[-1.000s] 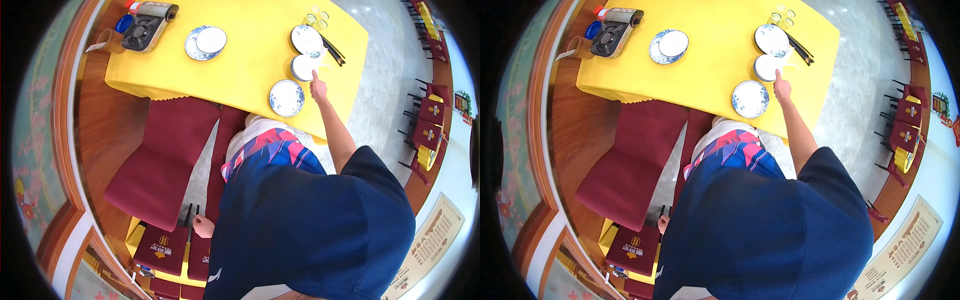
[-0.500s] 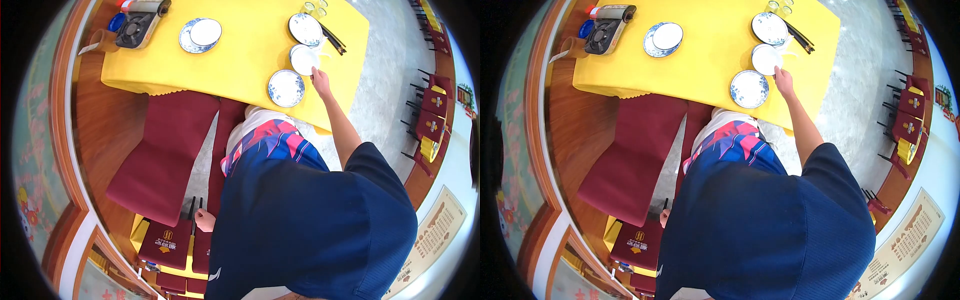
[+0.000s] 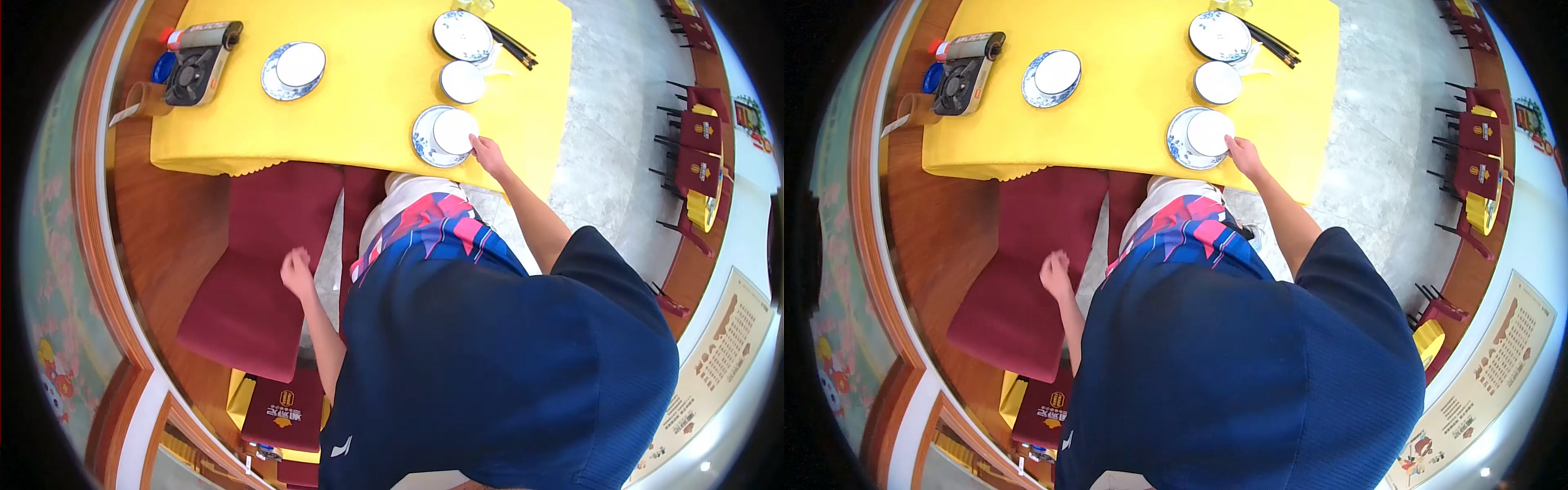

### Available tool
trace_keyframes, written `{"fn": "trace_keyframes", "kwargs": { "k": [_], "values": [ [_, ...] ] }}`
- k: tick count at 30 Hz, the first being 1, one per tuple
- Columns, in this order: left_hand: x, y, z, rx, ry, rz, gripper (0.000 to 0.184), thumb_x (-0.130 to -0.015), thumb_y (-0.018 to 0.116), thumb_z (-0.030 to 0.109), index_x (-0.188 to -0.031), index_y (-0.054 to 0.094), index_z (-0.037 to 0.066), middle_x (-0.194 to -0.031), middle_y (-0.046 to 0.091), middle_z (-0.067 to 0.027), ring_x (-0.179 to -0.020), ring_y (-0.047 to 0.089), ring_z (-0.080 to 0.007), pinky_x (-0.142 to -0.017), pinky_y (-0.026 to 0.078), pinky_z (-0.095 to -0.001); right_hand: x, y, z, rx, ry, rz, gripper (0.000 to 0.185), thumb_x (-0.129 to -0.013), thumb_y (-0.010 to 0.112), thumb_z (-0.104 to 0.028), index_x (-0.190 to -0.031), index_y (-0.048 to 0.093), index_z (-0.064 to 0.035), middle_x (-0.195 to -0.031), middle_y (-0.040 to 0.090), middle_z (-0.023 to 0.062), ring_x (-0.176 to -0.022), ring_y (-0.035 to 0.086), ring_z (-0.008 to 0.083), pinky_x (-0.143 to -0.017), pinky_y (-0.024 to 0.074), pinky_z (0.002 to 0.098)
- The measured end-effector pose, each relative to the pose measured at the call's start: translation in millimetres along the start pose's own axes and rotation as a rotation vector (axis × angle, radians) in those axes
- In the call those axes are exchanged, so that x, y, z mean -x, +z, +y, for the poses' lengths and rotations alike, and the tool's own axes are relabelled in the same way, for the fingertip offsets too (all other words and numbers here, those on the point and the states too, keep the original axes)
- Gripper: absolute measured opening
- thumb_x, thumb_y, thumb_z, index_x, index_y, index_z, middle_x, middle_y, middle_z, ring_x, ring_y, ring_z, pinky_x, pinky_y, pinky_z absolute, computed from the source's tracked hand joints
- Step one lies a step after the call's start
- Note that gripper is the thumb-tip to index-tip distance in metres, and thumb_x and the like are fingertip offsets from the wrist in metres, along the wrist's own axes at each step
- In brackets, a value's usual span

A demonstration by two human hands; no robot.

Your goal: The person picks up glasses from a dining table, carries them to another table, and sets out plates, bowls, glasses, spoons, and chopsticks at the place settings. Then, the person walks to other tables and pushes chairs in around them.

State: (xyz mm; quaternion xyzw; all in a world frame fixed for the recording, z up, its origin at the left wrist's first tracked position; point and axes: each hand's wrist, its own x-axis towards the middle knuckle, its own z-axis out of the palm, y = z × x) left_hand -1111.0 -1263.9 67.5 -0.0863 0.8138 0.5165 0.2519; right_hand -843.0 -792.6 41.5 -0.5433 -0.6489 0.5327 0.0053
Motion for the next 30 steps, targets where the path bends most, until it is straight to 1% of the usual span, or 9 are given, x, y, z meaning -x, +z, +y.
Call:
{"fn": "trace_keyframes", "kwargs": {
  "k": [7,9,13,15,16,20,21,24,30],
  "values": [
    [-75,144,84,-0.319,0.339,-0.47,0.024,-0.093,0.053,0.016,-0.096,0.067,-0.002,-0.082,0.069,-0.0101,-0.075,0.066,-0.014,-0.07,0.053,-0.0273,-1,-4,-1,0.11,-0.007,0.034,0.056,-0.096,0.046,-0.05,-0.076,0.06,0.0004,-0.069,0.056,0.0048,-0.064,0.05,0.0134,-0.062,0.0425,0.0277],
    [-82,177,81,-0.457,0.416,-0.511,0.026,-0.088,0.058,0.024,-0.095,0.068,0.001,-0.085,0.069,-0.0156,-0.082,0.068,-0.0247,-0.074,0.052,-0.0347,2,-9,-6,0.236,-0.002,0.05,0.063,-0.095,0.042,-0.055,-0.081,0.063,0.003,-0.078,0.064,0.0129,-0.071,0.058,0.0221,-0.072,0.047,0.0326],
    [-67,220,87,-0.409,0.495,-0.598,0.029,-0.088,0.058,0.029,-0.092,0.067,0.002,-0.087,0.069,-0.0172,-0.084,0.068,-0.0298,-0.076,0.051,-0.0371,5,-40,-38,0.339,0.057,0.104,0.067,-0.094,0.038,-0.057,-0.087,0.067,0.0031,-0.091,0.068,0.0203,-0.088,0.065,0.037,-0.083,0.0484,0.041],
    [-61,232,93,-0.591,0.465,-0.607,0.032,-0.088,0.058,0.031,-0.092,0.068,0.001,-0.084,0.069,-0.0147,-0.082,0.067,-0.0244,-0.076,0.051,-0.0353,-5,-56,-49,0.351,0.022,0.274,0.06,-0.095,0.04,-0.052,-0.088,0.065,0.0023,-0.087,0.067,0.0196,-0.085,0.064,0.0328,-0.08,0.0479,0.0394],
    [-57,238,99,-0.688,0.466,-0.555,0.04,-0.088,0.054,0.041,-0.088,0.069,0.003,-0.085,0.069,-0.0172,-0.083,0.067,-0.0302,-0.076,0.051,-0.0399,-16,-66,-58,0.378,0.032,0.307,0.053,-0.093,0.045,-0.049,-0.092,0.065,0.0006,-0.088,0.067,0.0193,-0.087,0.065,0.0328,-0.079,0.0485,0.0404],
    [-49,257,130,-0.984,0.453,-0.408,0.051,-0.09,0.047,0.049,-0.078,0.069,0.004,-0.079,0.069,-0.0148,-0.078,0.068,-0.0296,-0.071,0.052,-0.0395,-74,-100,-114,0.44,-0.092,0.501,0.04,-0.088,0.056,-0.041,-0.098,0.063,-0.0035,-0.088,0.068,0.0185,-0.088,0.065,0.0333,-0.078,0.0496,0.0417],
    [-52,262,136,-0.982,0.452,-0.398,0.051,-0.09,0.047,0.049,-0.078,0.069,0.004,-0.079,0.069,-0.0148,-0.078,0.068,-0.0296,-0.071,0.052,-0.0395,-93,-109,-131,0.457,-0.113,0.527,0.037,-0.086,0.06,-0.038,-0.101,0.063,-0.0049,-0.089,0.068,0.0182,-0.089,0.065,0.0335,-0.078,0.05,0.0423],
    [-65,270,152,-0.799,0.1,-0.595,0.06,-0.092,0.045,0.052,-0.067,0.067,0.001,-0.056,0.064,-0.0108,-0.051,0.065,-0.0198,-0.06,0.052,-0.0319,-166,-132,-167,0.511,-0.288,0.584,0.042,-0.081,0.065,-0.035,-0.113,0.058,-0.0086,-0.095,0.067,0.0164,-0.093,0.064,0.0341,-0.081,0.0506,0.043],
    [-79,270,138,-0.531,-0.138,-0.61,0.061,-0.094,0.044,0.048,-0.071,0.067,-0.003,-0.062,0.067,-0.0138,-0.048,0.064,-0.0173,-0.045,0.048,-0.0261,-245,-148,-212,0.684,-0.31,0.52,0.057,-0.076,0.071,-0.034,-0.129,0.052,-0.0218,-0.117,0.058,0.0184,-0.107,0.059,0.0323,-0.087,0.0509,0.0436]
  ]
}}
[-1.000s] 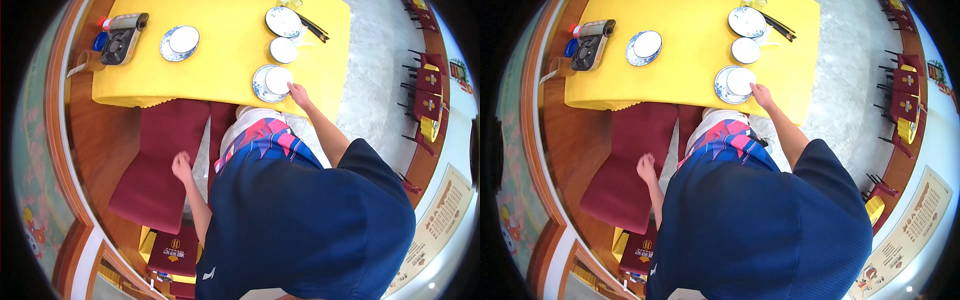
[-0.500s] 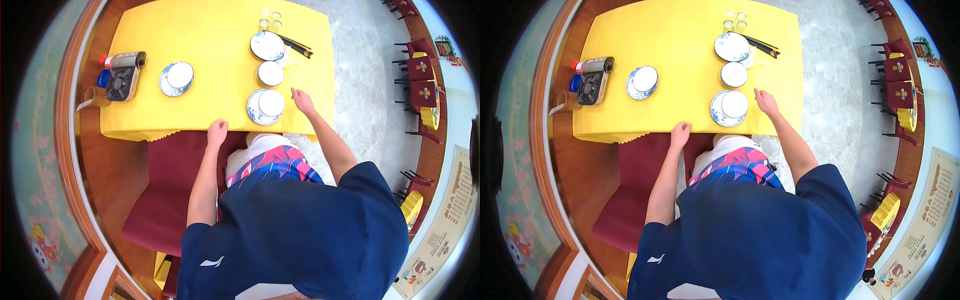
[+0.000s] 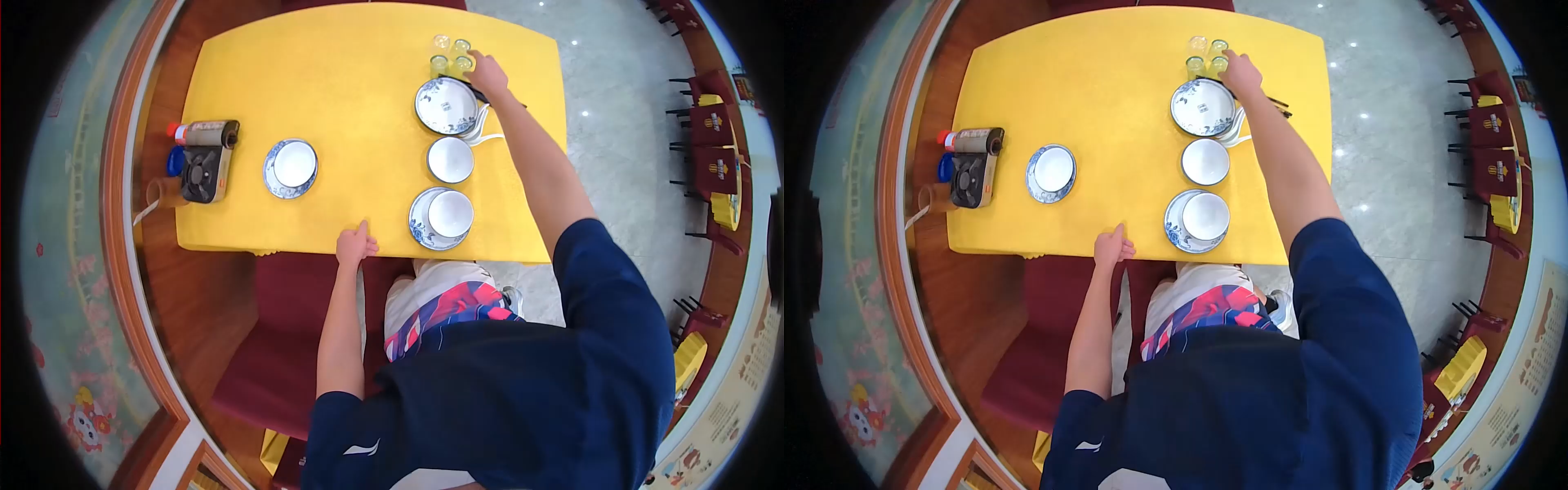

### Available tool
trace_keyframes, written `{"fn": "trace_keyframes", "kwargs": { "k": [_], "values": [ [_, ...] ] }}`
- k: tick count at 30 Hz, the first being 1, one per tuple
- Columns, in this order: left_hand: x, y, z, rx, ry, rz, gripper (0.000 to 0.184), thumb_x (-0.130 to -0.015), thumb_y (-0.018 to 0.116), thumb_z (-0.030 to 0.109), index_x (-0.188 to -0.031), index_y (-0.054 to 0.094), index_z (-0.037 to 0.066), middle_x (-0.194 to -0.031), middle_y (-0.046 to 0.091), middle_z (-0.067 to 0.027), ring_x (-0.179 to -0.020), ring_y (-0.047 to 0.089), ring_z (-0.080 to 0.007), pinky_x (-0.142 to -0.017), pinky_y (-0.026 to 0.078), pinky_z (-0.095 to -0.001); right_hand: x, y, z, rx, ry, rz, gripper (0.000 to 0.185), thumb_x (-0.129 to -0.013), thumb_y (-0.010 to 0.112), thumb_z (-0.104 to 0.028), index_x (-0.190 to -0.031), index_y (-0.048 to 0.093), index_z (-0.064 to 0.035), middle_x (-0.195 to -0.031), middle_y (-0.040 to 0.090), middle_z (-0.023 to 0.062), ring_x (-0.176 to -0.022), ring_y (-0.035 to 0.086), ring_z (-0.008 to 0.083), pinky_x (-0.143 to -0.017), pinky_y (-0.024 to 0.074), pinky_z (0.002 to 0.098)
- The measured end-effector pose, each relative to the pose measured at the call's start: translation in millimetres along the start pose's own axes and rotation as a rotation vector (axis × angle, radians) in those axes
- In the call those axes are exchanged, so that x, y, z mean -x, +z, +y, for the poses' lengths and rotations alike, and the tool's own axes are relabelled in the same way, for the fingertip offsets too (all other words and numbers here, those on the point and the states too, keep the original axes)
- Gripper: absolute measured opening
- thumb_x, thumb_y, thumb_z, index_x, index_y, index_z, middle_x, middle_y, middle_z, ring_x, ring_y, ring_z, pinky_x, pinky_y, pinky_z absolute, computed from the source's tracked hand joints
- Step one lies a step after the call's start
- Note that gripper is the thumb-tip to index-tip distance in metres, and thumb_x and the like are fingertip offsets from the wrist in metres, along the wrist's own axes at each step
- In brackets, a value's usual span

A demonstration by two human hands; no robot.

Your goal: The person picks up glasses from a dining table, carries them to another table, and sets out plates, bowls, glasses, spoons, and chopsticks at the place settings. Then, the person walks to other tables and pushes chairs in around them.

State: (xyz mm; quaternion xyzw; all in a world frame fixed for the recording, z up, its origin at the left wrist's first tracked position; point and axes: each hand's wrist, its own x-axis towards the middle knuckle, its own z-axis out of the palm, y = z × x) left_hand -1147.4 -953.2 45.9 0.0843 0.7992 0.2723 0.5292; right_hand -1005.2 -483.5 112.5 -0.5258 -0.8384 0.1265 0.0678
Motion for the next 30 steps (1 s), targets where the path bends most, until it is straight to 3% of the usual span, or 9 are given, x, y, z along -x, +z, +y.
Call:
{"fn": "trace_keyframes", "kwargs": {
  "k": [1,3,10,12,15,18,21,25,30],
  "values": [
    [-2,1,-11,0.001,-0.02,0.009,0.061,-0.094,0.044,0.048,-0.071,0.067,-0.003,-0.062,0.067,-0.0138,-0.048,0.064,-0.0173,-0.045,0.048,-0.0261,-6,6,-1,-0.008,-0.006,-0.02,0.057,-0.076,0.071,-0.034,-0.129,0.052,-0.0218,-0.117,0.058,0.0184,-0.107,0.059,0.0323,-0.087,0.0509,0.0436],
    [-10,-2,-25,0.344,-0.056,-0.045,0.058,-0.094,0.045,0.045,-0.077,0.067,-0.006,-0.066,0.068,-0.0156,-0.048,0.064,-0.0191,-0.041,0.047,-0.0252,-23,13,-3,0.068,0.024,-0.057,0.062,-0.074,0.073,-0.036,-0.131,0.05,-0.0258,-0.115,0.059,0.0173,-0.107,0.059,0.0317,-0.087,0.0509,0.0438],
    [-6,9,-40,0.572,-0.067,0.065,0.053,-0.095,0.044,0.039,-0.081,0.066,-0.008,-0.07,0.069,-0.0172,-0.051,0.066,-0.0209,-0.044,0.049,-0.0267,-52,39,20,0.187,-0.04,-0.175,0.056,-0.076,0.071,-0.033,-0.128,0.054,-0.022,-0.115,0.064,0.0136,-0.107,0.061,0.0306,-0.088,0.0503,0.0442],
    [-19,-1,-46,0.468,-0.028,-0.066,0.052,-0.095,0.044,0.037,-0.08,0.065,-0.007,-0.069,0.068,-0.0172,-0.054,0.067,-0.0212,-0.045,0.051,-0.0278,-54,38,26,0.148,-0.104,-0.184,0.054,-0.077,0.069,-0.033,-0.127,0.054,-0.0209,-0.115,0.063,0.0127,-0.11,0.06,0.0305,-0.087,0.05,0.0457],
    [-26,-34,-24,0.228,0.033,-0.059,0.048,-0.094,0.046,0.035,-0.077,0.064,-0.005,-0.068,0.067,-0.0171,-0.054,0.067,-0.0207,-0.045,0.05,-0.0288,-45,18,24,0.189,-0.187,-0.088,0.053,-0.076,0.071,-0.038,-0.121,0.054,-0.0157,-0.112,0.064,0.0164,-0.102,0.062,0.0324,-0.082,0.0508,0.0447],
    [-41,-61,-13,0.291,0.047,0.041,0.045,-0.093,0.047,0.034,-0.076,0.064,-0.004,-0.067,0.067,-0.0163,-0.053,0.066,-0.02,-0.044,0.048,-0.0284,-20,-21,-9,0.174,-0.204,0.006,0.052,-0.077,0.071,-0.04,-0.116,0.054,-0.0106,-0.103,0.066,0.017,-0.095,0.064,0.0338,-0.077,0.0511,0.0441],
    [-48,-73,-4,0.366,0.004,0.088,0.044,-0.091,0.047,0.034,-0.076,0.064,-0.003,-0.067,0.068,-0.0154,-0.052,0.065,-0.0196,-0.044,0.047,-0.0282,11,-44,-62,-0.036,-0.31,0.016,0.052,-0.078,0.071,-0.041,-0.113,0.054,-0.0059,-0.089,0.067,0.0175,-0.086,0.065,0.0351,-0.072,0.0503,0.0423],
    [-45,-73,8,0.358,-0.104,0.124,0.052,-0.09,0.045,0.042,-0.074,0.066,-0.003,-0.068,0.068,-0.0147,-0.052,0.065,-0.02,-0.046,0.048,-0.0301,64,-15,-159,-0.267,-0.629,-0.155,0.05,-0.076,0.073,-0.037,-0.113,0.057,-0.0063,-0.091,0.065,0.0149,-0.079,0.064,0.029,-0.07,0.0504,0.04],
    [-49,-77,13,0.39,-0.166,0.12,0.059,-0.09,0.04,0.048,-0.074,0.067,-0.002,-0.069,0.069,-0.0142,-0.053,0.066,-0.02,-0.05,0.049,-0.0315,122,48,-278,-0.346,-0.725,-0.326,0.048,-0.074,0.071,-0.04,-0.107,0.058,-0.0082,-0.094,0.068,0.0126,-0.086,0.066,0.0309,-0.071,0.0528,0.0416]
  ]
}}
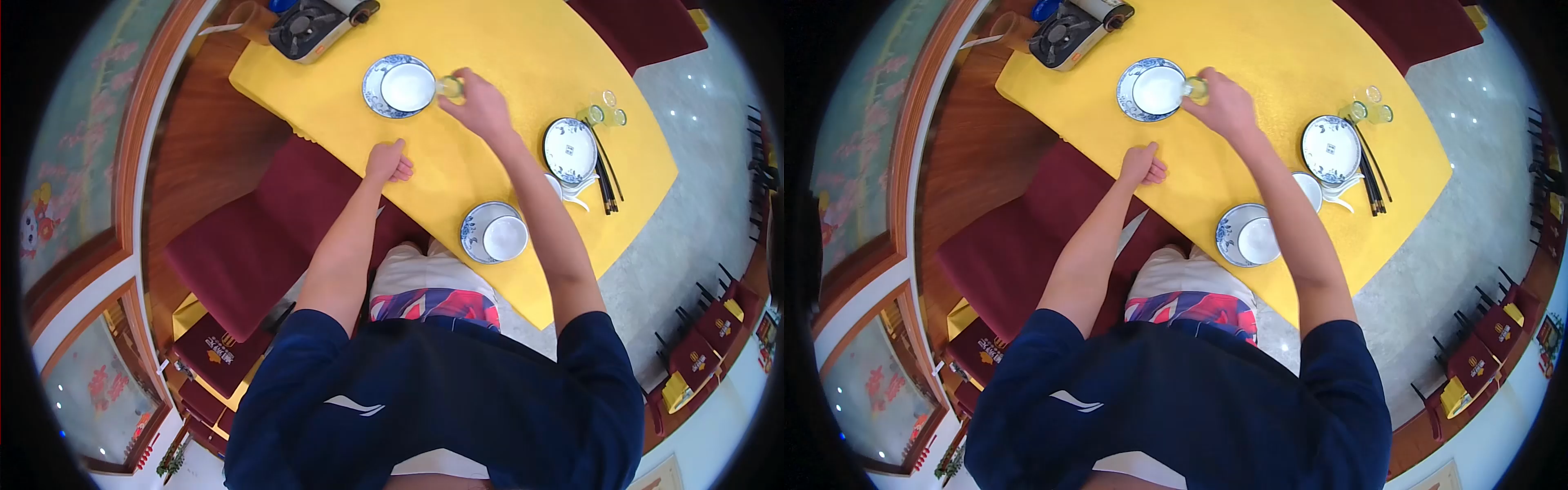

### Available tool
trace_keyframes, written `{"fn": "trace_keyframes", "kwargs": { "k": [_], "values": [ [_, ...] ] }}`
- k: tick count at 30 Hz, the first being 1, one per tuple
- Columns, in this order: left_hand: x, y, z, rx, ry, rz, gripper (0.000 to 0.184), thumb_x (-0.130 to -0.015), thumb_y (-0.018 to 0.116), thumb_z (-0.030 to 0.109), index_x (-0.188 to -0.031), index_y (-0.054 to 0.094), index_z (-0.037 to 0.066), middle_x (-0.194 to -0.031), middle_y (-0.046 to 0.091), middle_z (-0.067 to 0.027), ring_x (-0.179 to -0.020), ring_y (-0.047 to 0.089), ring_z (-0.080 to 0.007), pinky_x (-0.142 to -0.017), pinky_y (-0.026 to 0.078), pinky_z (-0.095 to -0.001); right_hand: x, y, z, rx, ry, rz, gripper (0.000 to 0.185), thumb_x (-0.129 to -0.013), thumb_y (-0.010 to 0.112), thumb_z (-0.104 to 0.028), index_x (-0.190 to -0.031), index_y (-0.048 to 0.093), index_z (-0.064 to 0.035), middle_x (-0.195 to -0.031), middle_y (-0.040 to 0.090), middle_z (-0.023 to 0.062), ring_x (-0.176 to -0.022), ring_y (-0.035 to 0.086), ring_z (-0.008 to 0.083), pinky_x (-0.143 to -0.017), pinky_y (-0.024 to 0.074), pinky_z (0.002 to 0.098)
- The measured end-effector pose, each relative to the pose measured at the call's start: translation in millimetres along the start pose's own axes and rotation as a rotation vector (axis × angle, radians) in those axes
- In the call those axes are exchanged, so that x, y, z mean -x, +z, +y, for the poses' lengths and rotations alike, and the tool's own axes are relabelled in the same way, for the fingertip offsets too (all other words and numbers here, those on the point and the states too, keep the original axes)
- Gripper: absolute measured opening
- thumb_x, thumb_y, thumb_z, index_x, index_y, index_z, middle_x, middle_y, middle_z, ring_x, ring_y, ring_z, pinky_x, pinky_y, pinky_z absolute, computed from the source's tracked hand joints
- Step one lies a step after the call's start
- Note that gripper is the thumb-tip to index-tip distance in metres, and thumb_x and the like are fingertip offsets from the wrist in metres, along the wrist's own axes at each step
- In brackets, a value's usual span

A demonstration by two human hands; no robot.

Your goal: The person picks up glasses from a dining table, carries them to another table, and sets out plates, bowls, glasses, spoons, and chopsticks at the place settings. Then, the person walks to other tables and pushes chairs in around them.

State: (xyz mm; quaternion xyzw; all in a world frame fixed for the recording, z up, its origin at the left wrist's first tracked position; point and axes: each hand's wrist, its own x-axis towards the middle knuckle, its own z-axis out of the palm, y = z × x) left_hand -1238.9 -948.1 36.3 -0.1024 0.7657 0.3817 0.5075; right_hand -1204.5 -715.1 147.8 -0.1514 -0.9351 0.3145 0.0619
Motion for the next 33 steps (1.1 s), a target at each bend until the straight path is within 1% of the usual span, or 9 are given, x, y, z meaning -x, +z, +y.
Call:
{"fn": "trace_keyframes", "kwargs": {
  "k": [10,15,17,20,23,26,27,29,33],
  "values": [
    [-2,-5,0,-0.012,-0.011,-0.074,0.063,-0.09,0.038,0.051,-0.076,0.068,-0.003,-0.072,0.07,-0.0148,-0.056,0.067,-0.021,-0.053,0.049,-0.0302,-40,95,-13,0.008,-0.031,-0.059,0.049,-0.073,0.072,-0.037,-0.109,0.057,-0.0081,-0.095,0.067,0.0149,-0.087,0.065,0.0326,-0.071,0.0528,0.0427],
    [-11,-5,-10,0.041,0.007,-0.048,0.064,-0.09,0.042,0.052,-0.073,0.067,-0.004,-0.067,0.068,-0.0152,-0.054,0.066,-0.0221,-0.048,0.05,-0.0309,-46,110,-1,0.02,-0.038,-0.078,0.062,-0.073,0.072,-0.043,-0.12,0.051,-0.0095,-0.106,0.063,0.0152,-0.09,0.066,0.0311,-0.072,0.0545,0.0431],
    [-18,1,-10,0.093,-0.001,-0.012,0.062,-0.089,0.046,0.051,-0.069,0.065,-0.004,-0.061,0.065,-0.0151,-0.05,0.065,-0.0228,-0.042,0.049,-0.0319,-34,100,-3,0.039,0.004,-0.025,0.057,-0.075,0.071,-0.042,-0.12,0.05,-0.0131,-0.104,0.064,0.0159,-0.089,0.065,0.0326,-0.074,0.0531,0.0454],
    [-24,1,-13,0.067,-0.034,-0.071,0.066,-0.09,0.04,0.054,-0.073,0.066,-0.005,-0.061,0.065,-0.014,-0.049,0.064,-0.0218,-0.041,0.047,-0.0308,-11,51,7,0.102,0.088,-0.023,0.059,-0.076,0.071,-0.044,-0.122,0.05,-0.0141,-0.107,0.063,0.0143,-0.089,0.065,0.0307,-0.073,0.0532,0.0434],
    [-16,-1,-9,0.022,0.006,-0.109,0.065,-0.089,0.038,0.052,-0.077,0.067,-0.004,-0.065,0.067,-0.0136,-0.052,0.065,-0.0209,-0.045,0.047,-0.0298,9,2,40,0.034,0.187,0.226,0.052,-0.077,0.071,-0.041,-0.118,0.054,-0.0138,-0.104,0.063,0.0122,-0.087,0.065,0.0285,-0.073,0.0522,0.0404],
    [-5,1,1,-0.016,-0.015,-0.049,0.063,-0.09,0.037,0.051,-0.076,0.068,-0.003,-0.065,0.067,-0.0122,-0.05,0.064,-0.0198,-0.045,0.047,-0.0295,28,-57,129,0.167,0.352,0.463,0.039,-0.079,0.069,-0.034,-0.111,0.058,-0.0128,-0.104,0.062,0.012,-0.089,0.065,0.0286,-0.073,0.0514,0.041],
    [-5,2,2,-0.015,-0.017,-0.054,0.063,-0.09,0.037,0.051,-0.076,0.068,-0.003,-0.065,0.067,-0.0122,-0.05,0.064,-0.0198,-0.045,0.047,-0.0295,35,-81,150,0.236,0.505,0.44,0.043,-0.079,0.07,-0.036,-0.112,0.057,-0.0121,-0.103,0.062,0.0124,-0.089,0.065,0.0294,-0.073,0.0519,0.0412],
    [-5,1,0,-0.021,-0.005,-0.059,0.063,-0.09,0.037,0.05,-0.076,0.068,-0.003,-0.064,0.067,-0.0117,-0.05,0.064,-0.0196,-0.045,0.047,-0.0295,49,-105,191,0.429,0.598,0.498,0.051,-0.077,0.071,-0.041,-0.116,0.055,-0.0129,-0.106,0.06,0.015,-0.091,0.065,0.0314,-0.074,0.0525,0.0415],
    [-5,2,1,-0.027,0.008,-0.056,0.063,-0.09,0.037,0.05,-0.076,0.067,-0.003,-0.063,0.067,-0.0116,-0.05,0.064,-0.0193,-0.044,0.047,-0.0292,52,-118,215,0.441,0.699,0.396,0.06,-0.074,0.071,-0.046,-0.12,0.053,-0.0136,-0.111,0.058,0.0184,-0.094,0.065,0.0336,-0.076,0.0529,0.0428]
  ]
}}
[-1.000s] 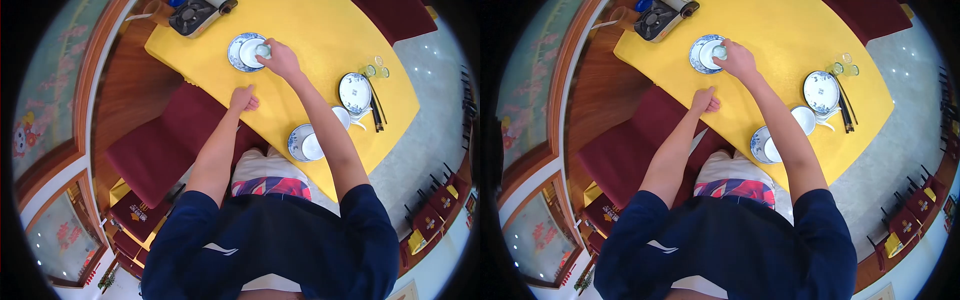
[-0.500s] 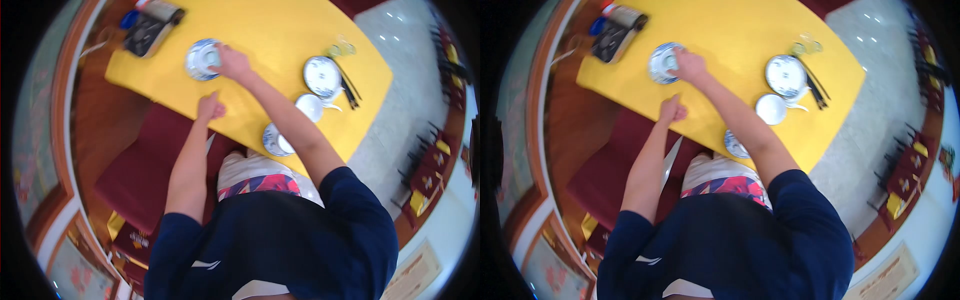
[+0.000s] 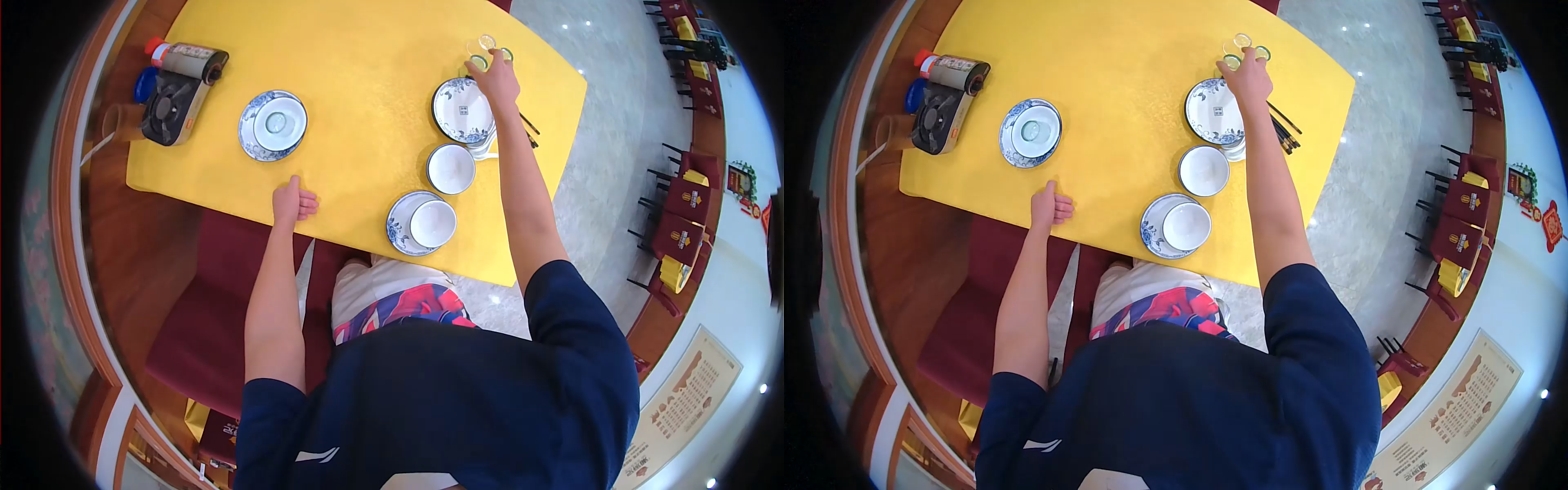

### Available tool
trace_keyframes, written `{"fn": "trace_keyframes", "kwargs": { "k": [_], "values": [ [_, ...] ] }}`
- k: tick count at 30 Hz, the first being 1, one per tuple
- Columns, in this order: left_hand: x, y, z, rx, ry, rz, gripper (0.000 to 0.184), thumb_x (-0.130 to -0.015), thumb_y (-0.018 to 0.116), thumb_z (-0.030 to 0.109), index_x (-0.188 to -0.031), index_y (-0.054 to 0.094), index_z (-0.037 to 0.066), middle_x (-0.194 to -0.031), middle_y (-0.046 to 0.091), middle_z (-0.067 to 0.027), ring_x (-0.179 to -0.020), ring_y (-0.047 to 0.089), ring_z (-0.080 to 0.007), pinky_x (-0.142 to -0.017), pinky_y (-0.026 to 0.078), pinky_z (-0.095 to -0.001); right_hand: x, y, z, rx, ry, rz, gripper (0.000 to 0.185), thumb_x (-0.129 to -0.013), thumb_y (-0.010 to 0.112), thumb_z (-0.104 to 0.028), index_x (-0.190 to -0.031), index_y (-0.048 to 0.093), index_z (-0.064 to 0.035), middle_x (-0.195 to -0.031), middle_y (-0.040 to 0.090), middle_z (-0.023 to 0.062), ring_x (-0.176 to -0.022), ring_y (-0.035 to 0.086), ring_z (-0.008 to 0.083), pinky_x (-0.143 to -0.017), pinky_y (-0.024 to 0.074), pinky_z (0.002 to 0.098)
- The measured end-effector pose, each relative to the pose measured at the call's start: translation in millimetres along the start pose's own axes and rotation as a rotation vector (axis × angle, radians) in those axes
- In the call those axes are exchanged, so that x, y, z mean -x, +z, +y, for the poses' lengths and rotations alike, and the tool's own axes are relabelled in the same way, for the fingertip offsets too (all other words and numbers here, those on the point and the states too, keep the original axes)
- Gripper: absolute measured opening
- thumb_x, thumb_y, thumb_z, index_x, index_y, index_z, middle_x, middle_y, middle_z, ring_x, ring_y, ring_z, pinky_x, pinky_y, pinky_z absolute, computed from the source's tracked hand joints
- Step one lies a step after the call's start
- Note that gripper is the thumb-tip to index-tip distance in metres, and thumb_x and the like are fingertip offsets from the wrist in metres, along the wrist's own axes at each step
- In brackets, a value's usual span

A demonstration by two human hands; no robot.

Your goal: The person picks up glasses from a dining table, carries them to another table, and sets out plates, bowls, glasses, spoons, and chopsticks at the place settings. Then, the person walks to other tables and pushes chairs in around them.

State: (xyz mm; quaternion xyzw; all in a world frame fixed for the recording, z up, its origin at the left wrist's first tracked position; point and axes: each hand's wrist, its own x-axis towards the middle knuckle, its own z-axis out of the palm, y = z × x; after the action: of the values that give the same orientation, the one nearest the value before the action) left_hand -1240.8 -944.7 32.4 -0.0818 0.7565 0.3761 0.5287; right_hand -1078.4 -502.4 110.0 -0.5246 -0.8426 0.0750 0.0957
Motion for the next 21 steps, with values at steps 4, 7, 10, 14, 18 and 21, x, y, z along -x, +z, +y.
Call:
{"fn": "trace_keyframes", "kwargs": {
  "k": [4,7,10,14,18,21],
  "values": [
    [-4,0,-3,0.009,-0.005,0.004,0.063,-0.09,0.037,0.05,-0.076,0.067,-0.004,-0.062,0.066,-0.0115,-0.049,0.063,-0.0187,-0.042,0.045,-0.0287,-10,21,4,0.088,-0.03,-0.093,0.062,-0.073,0.07,-0.048,-0.121,0.052,-0.0121,-0.112,0.057,0.0197,-0.094,0.064,0.0353,-0.076,0.0528,0.0452],
    [-5,-1,-5,-0.004,0.008,0.017,0.063,-0.09,0.038,0.05,-0.076,0.067,-0.004,-0.063,0.066,-0.0118,-0.049,0.063,-0.0186,-0.042,0.045,-0.0286,-19,37,17,0.11,-0.036,-0.088,0.06,-0.073,0.07,-0.047,-0.118,0.053,-0.0103,-0.108,0.059,0.0202,-0.093,0.065,0.0357,-0.076,0.0527,0.046],
    [-4,0,-9,-0.017,0.013,0.015,0.063,-0.09,0.038,0.05,-0.076,0.068,-0.003,-0.064,0.067,-0.012,-0.049,0.063,-0.0187,-0.042,0.045,-0.0289,-19,37,28,0.122,-0.095,-0.105,0.057,-0.074,0.07,-0.045,-0.114,0.053,-0.0082,-0.105,0.06,0.0201,-0.091,0.065,0.0356,-0.075,0.0528,0.0459],
    [-4,0,-6,-0.023,0.022,0.019,0.063,-0.089,0.037,0.051,-0.076,0.068,-0.003,-0.066,0.068,-0.0119,-0.051,0.064,-0.0189,-0.044,0.046,-0.0293,-3,8,20,0.087,-0.246,-0.019,0.056,-0.077,0.069,-0.044,-0.116,0.054,-0.0067,-0.108,0.062,0.0181,-0.096,0.063,0.0336,-0.078,0.0517,0.0439],
    [-2,1,-4,-0.03,-0.01,0.002,0.064,-0.089,0.036,0.051,-0.076,0.068,-0.003,-0.067,0.068,-0.012,-0.053,0.065,-0.019,-0.046,0.047,-0.0298,61,-48,14,-0.035,-0.54,-0.043,0.051,-0.079,0.07,-0.036,-0.114,0.05,-0.0052,-0.105,0.061,0.0151,-0.089,0.064,0.0327,-0.071,0.0532,0.0407],
    [-1,1,0,-0.053,-0.028,0.015,0.064,-0.089,0.035,0.051,-0.077,0.068,-0.002,-0.068,0.069,-0.0122,-0.054,0.065,-0.0191,-0.047,0.048,-0.0304,136,-92,7,-0.165,-0.478,-0.394,0.05,-0.078,0.072,-0.029,-0.115,0.049,-0.0056,-0.107,0.06,0.0149,-0.091,0.063,0.0336,-0.074,0.0524,0.0409]
  ]
}}
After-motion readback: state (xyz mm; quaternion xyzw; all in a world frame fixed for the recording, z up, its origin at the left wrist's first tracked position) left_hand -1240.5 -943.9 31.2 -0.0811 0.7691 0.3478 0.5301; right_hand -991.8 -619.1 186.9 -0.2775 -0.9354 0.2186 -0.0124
